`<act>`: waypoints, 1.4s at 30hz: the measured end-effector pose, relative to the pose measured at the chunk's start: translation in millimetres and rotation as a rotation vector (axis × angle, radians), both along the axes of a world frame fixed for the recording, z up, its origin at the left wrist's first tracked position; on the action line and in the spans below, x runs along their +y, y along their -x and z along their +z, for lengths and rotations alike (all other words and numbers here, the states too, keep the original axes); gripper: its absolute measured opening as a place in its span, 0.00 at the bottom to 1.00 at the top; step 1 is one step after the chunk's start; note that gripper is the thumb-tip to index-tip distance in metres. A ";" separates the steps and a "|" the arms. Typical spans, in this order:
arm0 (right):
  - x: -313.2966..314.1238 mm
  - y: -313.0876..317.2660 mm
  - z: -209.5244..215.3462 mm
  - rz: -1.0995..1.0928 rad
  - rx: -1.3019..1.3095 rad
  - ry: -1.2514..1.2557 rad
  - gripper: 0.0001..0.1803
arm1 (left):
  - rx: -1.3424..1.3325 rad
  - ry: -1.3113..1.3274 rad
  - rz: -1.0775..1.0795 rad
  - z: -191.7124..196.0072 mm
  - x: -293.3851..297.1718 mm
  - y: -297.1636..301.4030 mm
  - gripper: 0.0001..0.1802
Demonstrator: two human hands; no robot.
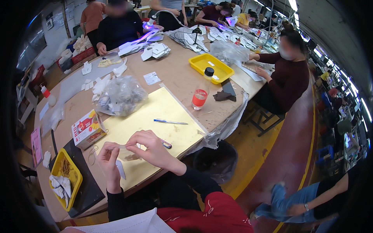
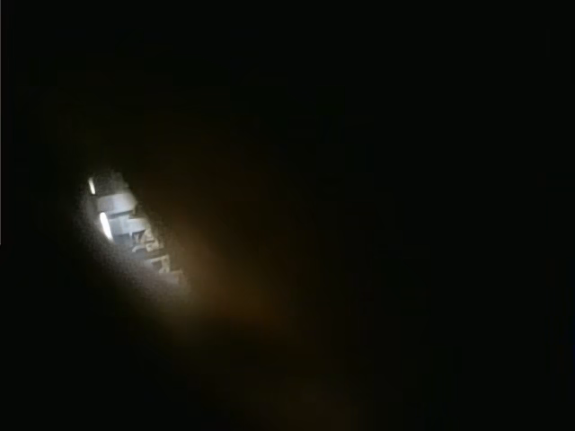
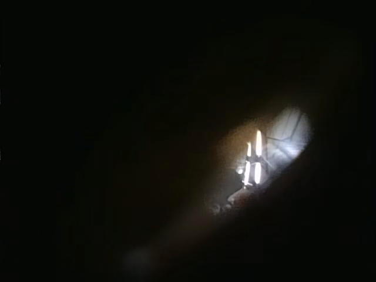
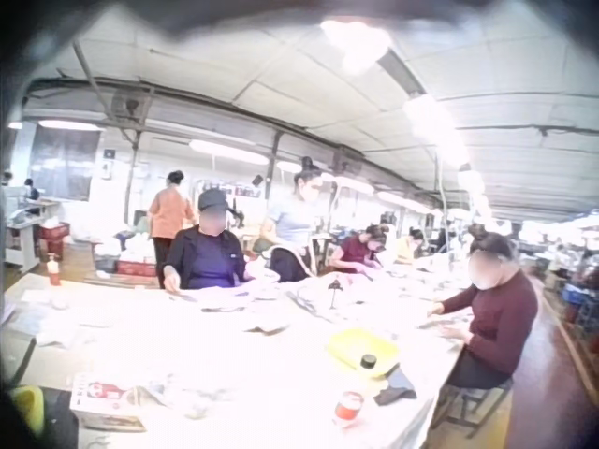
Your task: The person uses a craft knife to cut a small white paper piece on a yellow cutting mat, then places the cut piece into a plastic bag. The person also opens a tissue box, removes a sheet, and places it inside the box before closing it.
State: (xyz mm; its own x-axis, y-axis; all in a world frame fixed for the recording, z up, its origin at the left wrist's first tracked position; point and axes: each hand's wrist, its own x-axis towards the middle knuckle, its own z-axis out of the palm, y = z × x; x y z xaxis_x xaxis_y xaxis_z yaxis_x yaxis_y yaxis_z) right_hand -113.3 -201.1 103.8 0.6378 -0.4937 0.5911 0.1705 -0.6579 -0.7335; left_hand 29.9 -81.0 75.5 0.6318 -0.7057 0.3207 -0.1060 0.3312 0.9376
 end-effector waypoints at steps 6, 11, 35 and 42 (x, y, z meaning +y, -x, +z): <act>-0.2 10.1 -13.7 0.100 0.019 0.027 0.06 | -0.240 -0.120 -0.107 16.4 12.3 4.2 0.02; 12.6 12.2 -16.2 0.062 0.014 0.061 0.05 | -0.449 -0.110 -0.022 13.4 13.8 4.2 0.04; 34.9 35.5 -9.7 0.076 -0.091 0.095 0.10 | -0.492 -0.022 -0.290 7.8 41.1 28.2 0.08; -25.1 47.6 -16.0 -0.411 -0.265 -0.527 0.10 | -0.650 -0.520 0.056 -28.7 64.9 -14.9 0.30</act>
